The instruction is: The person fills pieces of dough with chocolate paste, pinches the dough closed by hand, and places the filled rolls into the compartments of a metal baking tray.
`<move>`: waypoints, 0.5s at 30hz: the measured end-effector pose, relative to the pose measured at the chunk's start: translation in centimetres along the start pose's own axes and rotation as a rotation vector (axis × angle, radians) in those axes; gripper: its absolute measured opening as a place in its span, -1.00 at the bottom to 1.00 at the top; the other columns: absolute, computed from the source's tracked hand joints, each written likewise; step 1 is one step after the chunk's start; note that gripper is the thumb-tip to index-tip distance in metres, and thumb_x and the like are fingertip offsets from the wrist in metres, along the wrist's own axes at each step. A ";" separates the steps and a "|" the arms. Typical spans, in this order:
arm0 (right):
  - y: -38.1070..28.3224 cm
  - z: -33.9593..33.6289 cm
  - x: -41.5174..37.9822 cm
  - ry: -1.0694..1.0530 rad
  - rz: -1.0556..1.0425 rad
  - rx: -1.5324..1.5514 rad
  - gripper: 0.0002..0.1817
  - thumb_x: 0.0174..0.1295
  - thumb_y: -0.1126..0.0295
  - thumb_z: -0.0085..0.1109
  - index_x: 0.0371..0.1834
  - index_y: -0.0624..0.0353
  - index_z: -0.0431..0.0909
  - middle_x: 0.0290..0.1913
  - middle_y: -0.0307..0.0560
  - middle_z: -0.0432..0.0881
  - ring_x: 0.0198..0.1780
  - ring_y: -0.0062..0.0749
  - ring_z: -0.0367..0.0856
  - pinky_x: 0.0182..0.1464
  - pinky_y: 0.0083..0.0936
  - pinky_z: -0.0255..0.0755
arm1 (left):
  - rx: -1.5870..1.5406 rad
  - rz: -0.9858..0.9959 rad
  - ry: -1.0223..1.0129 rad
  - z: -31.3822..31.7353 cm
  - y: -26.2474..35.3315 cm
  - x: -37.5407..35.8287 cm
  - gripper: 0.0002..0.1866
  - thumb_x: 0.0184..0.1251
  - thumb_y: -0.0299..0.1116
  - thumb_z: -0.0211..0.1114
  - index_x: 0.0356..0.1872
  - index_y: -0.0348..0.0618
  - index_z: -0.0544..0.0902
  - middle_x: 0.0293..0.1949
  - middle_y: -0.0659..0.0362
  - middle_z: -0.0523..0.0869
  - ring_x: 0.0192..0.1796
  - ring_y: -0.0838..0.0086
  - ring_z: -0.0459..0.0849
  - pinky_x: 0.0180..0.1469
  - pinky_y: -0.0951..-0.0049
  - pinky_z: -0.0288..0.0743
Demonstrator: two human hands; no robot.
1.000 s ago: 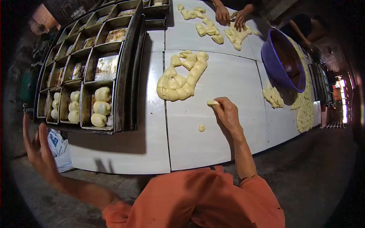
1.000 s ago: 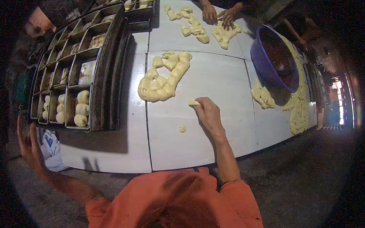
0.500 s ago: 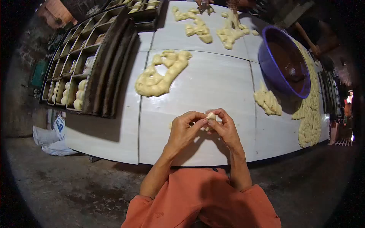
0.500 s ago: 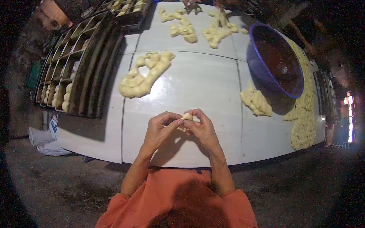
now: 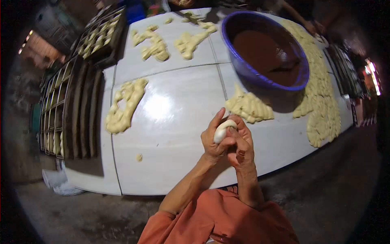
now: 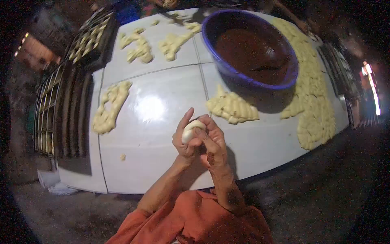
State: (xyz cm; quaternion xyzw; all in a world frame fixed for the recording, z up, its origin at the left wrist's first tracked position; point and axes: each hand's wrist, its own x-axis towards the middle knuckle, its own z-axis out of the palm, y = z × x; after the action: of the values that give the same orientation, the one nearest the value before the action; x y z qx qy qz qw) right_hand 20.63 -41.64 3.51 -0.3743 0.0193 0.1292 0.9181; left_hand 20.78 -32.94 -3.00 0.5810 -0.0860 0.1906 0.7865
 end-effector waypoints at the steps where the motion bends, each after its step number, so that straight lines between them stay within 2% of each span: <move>1: -1.3 -0.2 0.4 -0.007 0.013 0.023 -0.79 0.34 0.48 0.22 -0.01 0.20 0.50 -0.11 -0.14 0.62 -0.07 -0.56 0.60 -0.05 -0.55 0.52 | -0.027 -0.010 -0.032 0.8 -0.7 0.3 -0.02 0.19 0.19 0.42 0.47 -0.26 0.28 0.05 -0.01 0.71 0.01 0.34 0.72 0.04 0.39 0.62; 3: -4.1 -1.4 2.0 -0.044 0.014 -0.052 -0.80 0.34 0.47 0.21 -0.01 0.20 0.48 -0.12 -0.14 0.61 -0.10 -0.55 0.60 -0.05 -0.54 0.52 | -0.149 -0.096 -0.039 3.1 -1.9 0.9 0.04 0.16 0.11 0.48 0.52 -0.23 0.17 0.08 -0.04 0.69 0.02 0.35 0.72 0.03 0.41 0.63; 4: -5.3 -1.6 3.0 -0.066 0.021 -0.087 -0.80 0.34 0.46 0.20 -0.02 0.20 0.48 -0.12 -0.14 0.61 -0.11 -0.55 0.59 -0.05 -0.54 0.51 | -0.196 -0.185 -0.056 3.5 -2.2 1.1 0.05 0.17 0.00 0.52 0.55 -0.20 0.08 0.12 -0.08 0.66 0.03 0.35 0.72 0.01 0.43 0.63; 5: -6.7 -1.1 4.0 0.011 -0.098 -0.081 -0.77 0.33 0.49 0.20 0.01 0.20 0.45 -0.11 -0.11 0.61 -0.11 -0.56 0.58 -0.06 -0.58 0.50 | -0.241 -0.275 -0.069 3.9 -2.6 1.3 0.09 0.18 -0.11 0.55 0.58 -0.16 -0.01 0.15 -0.11 0.63 0.03 0.36 0.72 -0.01 0.45 0.64; 6: -8.6 -3.0 6.0 -0.009 -0.291 -0.356 -0.74 0.32 0.49 0.20 0.04 0.19 0.43 -0.13 -0.10 0.62 -0.12 -0.56 0.59 -0.05 -0.58 0.52 | -0.167 -0.472 -0.154 3.0 -0.9 1.4 -0.05 0.26 -0.31 0.49 0.56 -0.14 0.06 0.17 -0.15 0.60 0.04 0.36 0.73 -0.02 0.43 0.66; 7: -11.0 -3.1 7.7 0.021 -0.318 -0.390 -0.75 0.32 0.49 0.19 0.03 0.17 0.43 -0.17 -0.14 0.62 -0.14 -0.57 0.60 -0.06 -0.58 0.52 | -0.142 -0.533 -0.176 2.4 -0.5 2.0 -0.12 0.29 -0.40 0.44 0.55 -0.16 0.11 0.16 -0.15 0.60 0.02 0.37 0.74 -0.03 0.43 0.66; 8: -13.0 -4.1 9.8 0.087 -0.418 -0.616 -0.76 0.33 0.45 0.20 0.02 0.17 0.44 -0.20 -0.17 0.62 -0.16 -0.58 0.60 -0.07 -0.59 0.52 | -0.114 -0.596 -0.198 1.9 -0.2 2.4 -0.19 0.32 -0.48 0.39 0.53 -0.18 0.15 0.16 -0.15 0.60 -0.01 0.38 0.74 -0.04 0.43 0.66; 9: -15.3 -4.9 11.7 0.091 -0.363 -0.778 -0.78 0.37 0.40 0.16 0.02 0.17 0.44 -0.21 -0.19 0.62 -0.16 -0.60 0.59 -0.09 -0.61 0.52 | -0.116 -0.620 -0.126 1.7 0.4 2.7 -0.41 0.41 -0.46 0.31 0.42 -0.24 0.35 0.10 -0.08 0.65 -0.07 0.41 0.75 -0.05 0.46 0.65; 10: -16.9 -6.2 13.7 0.070 -0.284 -0.892 -0.79 0.38 0.34 0.13 -0.02 0.17 0.46 -0.22 -0.17 0.63 -0.16 -0.59 0.60 -0.10 -0.55 0.52 | -0.108 -0.674 -0.078 1.0 0.3 2.9 -0.46 0.42 -0.43 0.30 0.38 -0.26 0.40 0.12 -0.06 0.64 -0.06 0.42 0.73 -0.04 0.45 0.63; 12: -18.5 -10.0 17.6 0.008 -0.126 -1.352 -0.79 0.35 0.30 0.12 -0.07 0.17 0.49 -0.22 -0.15 0.64 -0.17 -0.51 0.62 -0.10 -0.46 0.51 | -0.095 -0.782 0.019 -0.6 0.2 3.5 -0.55 0.44 -0.37 0.29 0.29 -0.29 0.49 0.16 -0.02 0.62 -0.03 0.42 0.69 -0.03 0.44 0.59; 14: -18.7 -11.2 19.8 -0.149 0.019 -1.762 -0.76 0.31 0.27 0.14 -0.08 0.17 0.53 -0.20 -0.11 0.66 -0.16 -0.41 0.63 -0.08 -0.37 0.49 | 0.114 -0.651 -0.020 -2.1 0.6 4.4 -0.58 0.44 -0.30 0.31 0.21 -0.30 0.55 0.04 0.04 0.68 -0.07 0.45 0.68 -0.02 0.44 0.58; 15: -18.0 -11.7 20.1 -0.212 0.064 -1.813 -0.74 0.30 0.26 0.15 -0.05 0.16 0.54 -0.17 -0.09 0.67 -0.15 -0.34 0.61 -0.04 -0.36 0.46 | 0.135 -0.642 0.011 -2.3 0.5 4.3 -0.58 0.45 -0.26 0.30 0.20 -0.30 0.56 -0.07 0.08 0.71 -0.11 0.48 0.65 -0.05 0.44 0.56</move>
State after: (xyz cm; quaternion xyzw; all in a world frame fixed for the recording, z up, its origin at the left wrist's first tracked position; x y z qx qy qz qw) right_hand 45.31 -57.66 4.74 -0.9376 -0.1636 0.1540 0.2653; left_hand 24.33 -29.80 -1.73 0.6281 0.1189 -0.0587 0.7668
